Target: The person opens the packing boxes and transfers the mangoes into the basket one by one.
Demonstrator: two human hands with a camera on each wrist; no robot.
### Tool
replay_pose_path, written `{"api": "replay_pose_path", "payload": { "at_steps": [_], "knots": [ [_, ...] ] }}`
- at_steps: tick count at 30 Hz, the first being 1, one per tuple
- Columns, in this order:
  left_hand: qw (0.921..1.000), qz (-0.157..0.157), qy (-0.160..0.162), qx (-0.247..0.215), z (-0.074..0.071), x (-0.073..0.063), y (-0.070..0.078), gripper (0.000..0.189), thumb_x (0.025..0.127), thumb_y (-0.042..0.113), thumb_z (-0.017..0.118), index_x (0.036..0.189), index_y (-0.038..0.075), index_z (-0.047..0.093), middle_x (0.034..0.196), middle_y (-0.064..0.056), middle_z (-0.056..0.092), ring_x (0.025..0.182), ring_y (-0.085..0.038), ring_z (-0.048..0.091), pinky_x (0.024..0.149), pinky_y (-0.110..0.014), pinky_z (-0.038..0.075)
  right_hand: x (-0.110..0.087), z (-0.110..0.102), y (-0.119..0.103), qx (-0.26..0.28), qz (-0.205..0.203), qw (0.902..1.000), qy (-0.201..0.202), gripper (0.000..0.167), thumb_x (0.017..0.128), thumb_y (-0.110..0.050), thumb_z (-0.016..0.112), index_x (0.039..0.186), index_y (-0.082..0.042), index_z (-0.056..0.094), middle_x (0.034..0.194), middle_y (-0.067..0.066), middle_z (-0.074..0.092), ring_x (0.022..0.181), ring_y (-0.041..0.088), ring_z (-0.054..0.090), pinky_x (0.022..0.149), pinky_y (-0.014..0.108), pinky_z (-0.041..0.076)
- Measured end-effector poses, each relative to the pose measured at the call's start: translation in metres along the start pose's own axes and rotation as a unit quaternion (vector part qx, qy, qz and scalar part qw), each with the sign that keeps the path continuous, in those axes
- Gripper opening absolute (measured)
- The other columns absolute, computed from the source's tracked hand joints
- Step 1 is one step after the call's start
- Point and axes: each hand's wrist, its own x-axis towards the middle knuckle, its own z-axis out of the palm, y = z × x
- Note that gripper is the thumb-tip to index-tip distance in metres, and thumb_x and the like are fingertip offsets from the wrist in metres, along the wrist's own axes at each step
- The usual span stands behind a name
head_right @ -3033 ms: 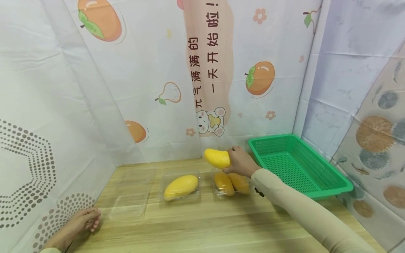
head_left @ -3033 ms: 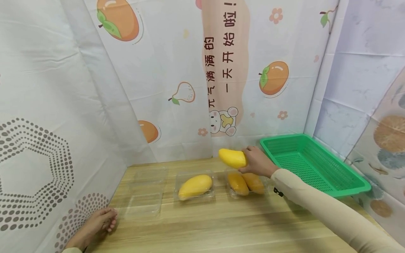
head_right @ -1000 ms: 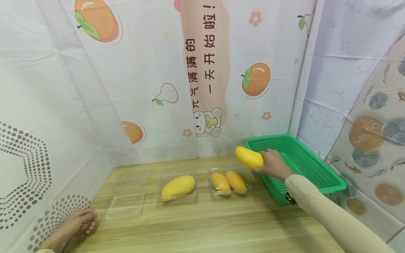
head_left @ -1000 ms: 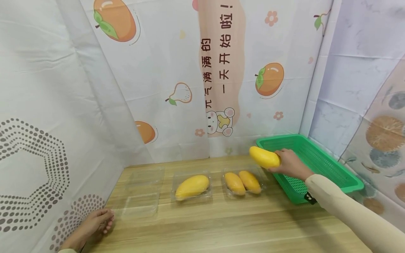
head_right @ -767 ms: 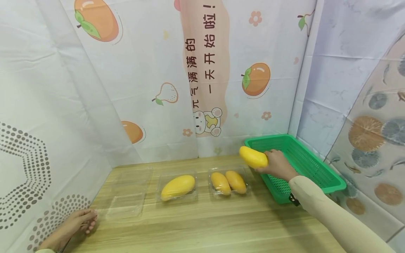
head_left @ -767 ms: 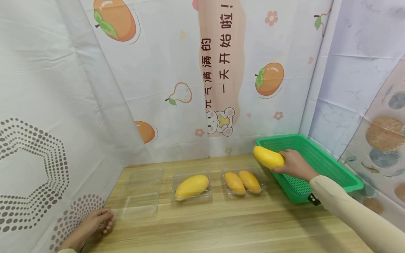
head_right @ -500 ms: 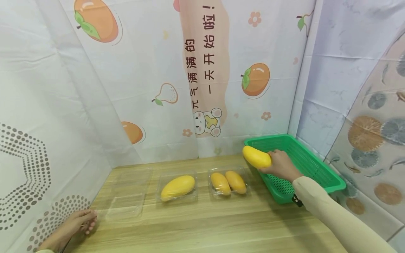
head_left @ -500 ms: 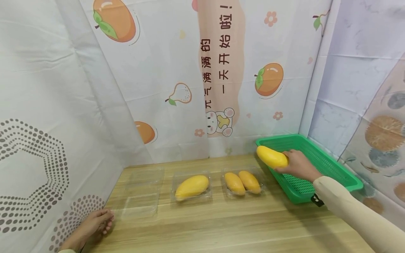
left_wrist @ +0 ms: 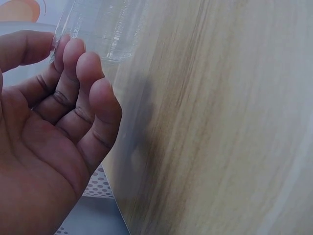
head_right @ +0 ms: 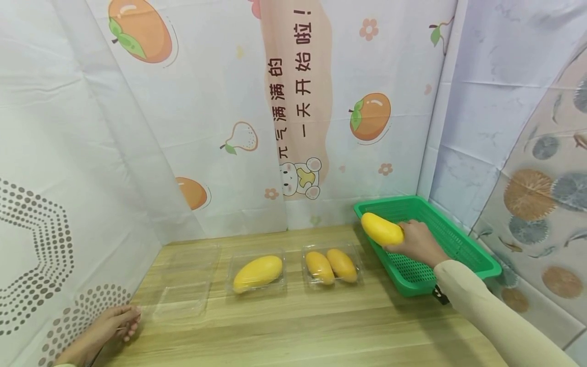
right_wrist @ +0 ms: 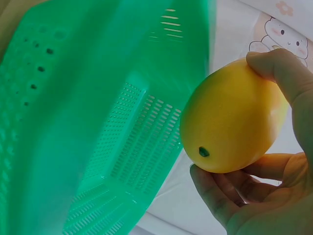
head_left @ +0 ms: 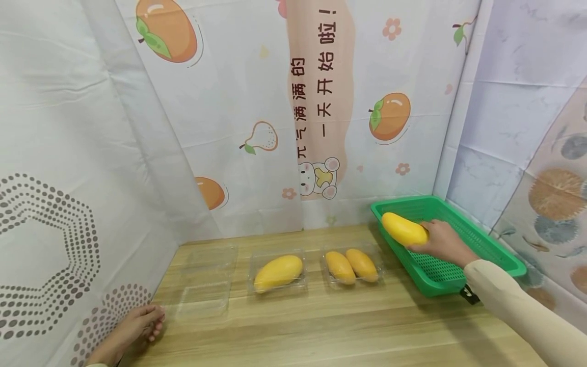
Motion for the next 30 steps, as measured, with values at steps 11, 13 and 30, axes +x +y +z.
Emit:
{"api": "replay_pose_path", "payload": {
  "at_steps": [11, 13, 30],
  "knots": [
    [0.9999, -0.005, 0.011, 0.003, 0.000, 0.001, 0.000, 0.027, 0.109, 0.019, 0.047, 0.097, -0.001, 0.060, 0.085, -0.005, 0.059, 0.072, -0.018, 0.057, 0.064, -0.034, 0.054, -0.014, 0.000, 0.019, -0.006, 0.009, 0.9999, 0.002, 0.041, 0.079, -0.036, 0.087, 0.089, -0.004, 0.065, 0.067, 0.000, 0.049, 0.062, 0.017, 0.044, 0.054, 0.030, 0.036],
    [0.9999, -0.007, 0.013, 0.004, 0.001, 0.001, 0.000, 0.027, 0.109, 0.019, 0.048, 0.097, -0.001, 0.060, 0.085, -0.006, 0.059, 0.073, -0.018, 0.057, 0.064, -0.034, 0.054, -0.017, 0.000, 0.022, -0.009, 0.010, 0.9999, 0.001, 0.039, 0.079, -0.035, 0.088, 0.087, -0.005, 0.064, 0.066, -0.001, 0.049, 0.062, 0.016, 0.043, 0.053, 0.029, 0.036],
    [0.9993, -0.010, 0.034, 0.010, 0.006, 0.000, 0.002, 0.028, 0.110, 0.017, 0.046, 0.094, -0.002, 0.060, 0.081, -0.005, 0.058, 0.071, -0.018, 0.057, 0.063, -0.033, 0.054, -0.040, 0.008, 0.042, -0.026, 0.023, 0.9993, -0.012, 0.041, 0.078, -0.036, 0.088, 0.083, -0.006, 0.060, 0.065, -0.001, 0.047, 0.058, 0.015, 0.043, 0.050, 0.027, 0.035]
  ]
}}
